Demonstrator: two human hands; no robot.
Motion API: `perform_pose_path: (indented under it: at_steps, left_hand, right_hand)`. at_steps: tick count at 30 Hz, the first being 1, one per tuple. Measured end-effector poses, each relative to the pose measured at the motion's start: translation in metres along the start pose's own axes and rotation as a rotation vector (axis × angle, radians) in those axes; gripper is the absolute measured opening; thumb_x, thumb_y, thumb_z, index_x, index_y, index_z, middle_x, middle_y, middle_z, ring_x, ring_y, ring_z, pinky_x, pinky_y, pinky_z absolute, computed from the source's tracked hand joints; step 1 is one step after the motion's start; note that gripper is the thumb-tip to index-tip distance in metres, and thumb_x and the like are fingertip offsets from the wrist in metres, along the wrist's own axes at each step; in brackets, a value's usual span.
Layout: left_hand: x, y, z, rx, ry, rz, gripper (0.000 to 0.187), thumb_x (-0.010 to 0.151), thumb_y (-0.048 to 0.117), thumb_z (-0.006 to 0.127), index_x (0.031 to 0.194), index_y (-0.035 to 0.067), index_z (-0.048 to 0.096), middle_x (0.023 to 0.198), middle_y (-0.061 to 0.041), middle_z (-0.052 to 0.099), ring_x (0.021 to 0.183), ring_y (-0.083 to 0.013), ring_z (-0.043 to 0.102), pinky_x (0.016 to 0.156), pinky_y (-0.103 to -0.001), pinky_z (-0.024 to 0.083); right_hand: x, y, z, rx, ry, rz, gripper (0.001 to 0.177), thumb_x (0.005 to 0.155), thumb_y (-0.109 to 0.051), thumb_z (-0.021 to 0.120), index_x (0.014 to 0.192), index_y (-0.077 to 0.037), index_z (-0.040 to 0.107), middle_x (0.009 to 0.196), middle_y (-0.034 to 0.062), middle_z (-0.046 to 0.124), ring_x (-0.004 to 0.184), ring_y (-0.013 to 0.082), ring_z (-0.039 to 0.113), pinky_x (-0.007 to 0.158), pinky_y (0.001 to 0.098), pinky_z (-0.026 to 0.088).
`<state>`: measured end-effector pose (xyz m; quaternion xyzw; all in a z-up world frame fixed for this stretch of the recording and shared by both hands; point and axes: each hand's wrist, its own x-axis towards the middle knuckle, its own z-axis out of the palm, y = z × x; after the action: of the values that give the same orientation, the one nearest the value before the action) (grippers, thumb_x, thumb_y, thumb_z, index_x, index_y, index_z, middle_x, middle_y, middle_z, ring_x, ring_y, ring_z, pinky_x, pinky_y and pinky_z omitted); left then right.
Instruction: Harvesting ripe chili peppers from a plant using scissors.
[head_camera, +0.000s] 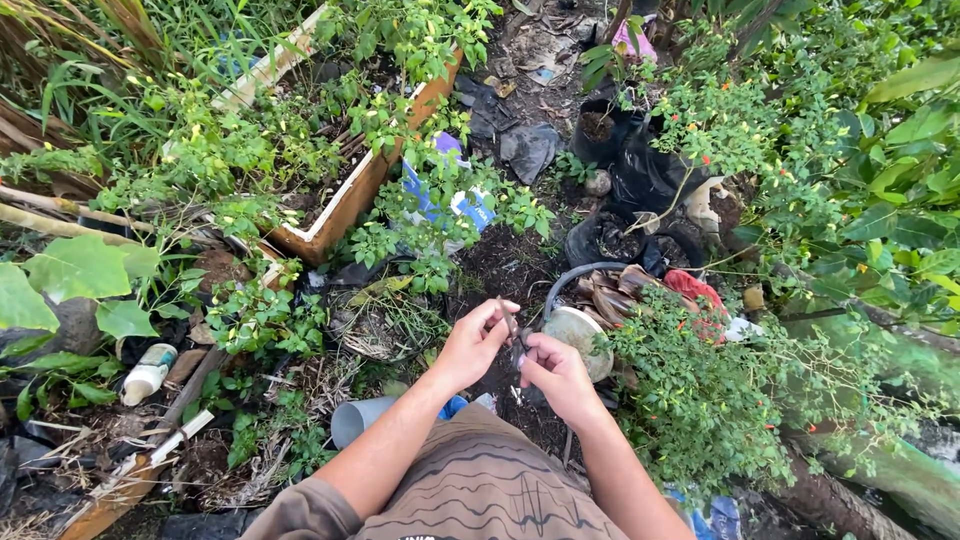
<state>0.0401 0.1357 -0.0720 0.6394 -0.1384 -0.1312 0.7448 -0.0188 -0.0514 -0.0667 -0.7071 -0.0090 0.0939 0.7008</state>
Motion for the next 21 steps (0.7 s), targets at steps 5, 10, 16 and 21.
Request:
perform_pose_path:
  at_steps: [5, 10, 16, 21]
  left_hand:
    - [-0.005, 0.007, 0.001, 0.092, 0.01, 0.01, 0.027, 0.099, 0.005, 0.059, 0.126, 0.01, 0.066, 0.099, 0.003, 0.068, 0.084, -0.0049, 0.059, 0.074, -0.025, 0.05]
    - [-0.006, 0.012, 0.003, 0.067, -0.019, -0.02, 0.025, 0.102, 0.006, 0.058, 0.125, 0.01, 0.067, 0.092, 0.002, 0.067, 0.078, -0.0046, 0.054, 0.067, -0.024, 0.046]
    - [-0.01, 0.013, 0.006, 0.069, -0.017, -0.03, 0.026, 0.1, 0.007, 0.059, 0.125, 0.01, 0.067, 0.091, 0.005, 0.063, 0.075, -0.0042, 0.051, 0.066, -0.023, 0.045]
    - [-0.008, 0.002, 0.008, 0.03, -0.068, 0.006, 0.019, 0.103, 0.01, 0.059, 0.122, 0.007, 0.065, 0.092, 0.003, 0.068, 0.085, -0.0054, 0.061, 0.076, -0.024, 0.05]
  right_hand:
    - [0.0, -0.004, 0.002, -0.113, 0.044, 0.027, 0.025, 0.091, -0.003, 0.069, 0.115, 0.001, 0.067, 0.072, -0.0021, 0.06, 0.062, 0.0063, 0.058, 0.056, 0.022, 0.045]
    - [-0.002, -0.001, -0.001, -0.025, 0.06, -0.002, 0.025, 0.091, -0.002, 0.069, 0.115, 0.003, 0.066, 0.072, -0.0018, 0.061, 0.062, 0.0071, 0.06, 0.056, 0.022, 0.044]
    - [-0.008, -0.009, 0.004, -0.081, 0.125, 0.038, 0.024, 0.09, -0.002, 0.071, 0.114, 0.002, 0.068, 0.07, -0.001, 0.06, 0.061, 0.0069, 0.056, 0.055, 0.0227, 0.044]
    - [-0.013, -0.015, 0.0, 0.077, 0.102, 0.011, 0.023, 0.09, 0.0, 0.068, 0.113, 0.003, 0.069, 0.073, -0.0012, 0.063, 0.062, 0.0083, 0.06, 0.057, 0.0228, 0.046]
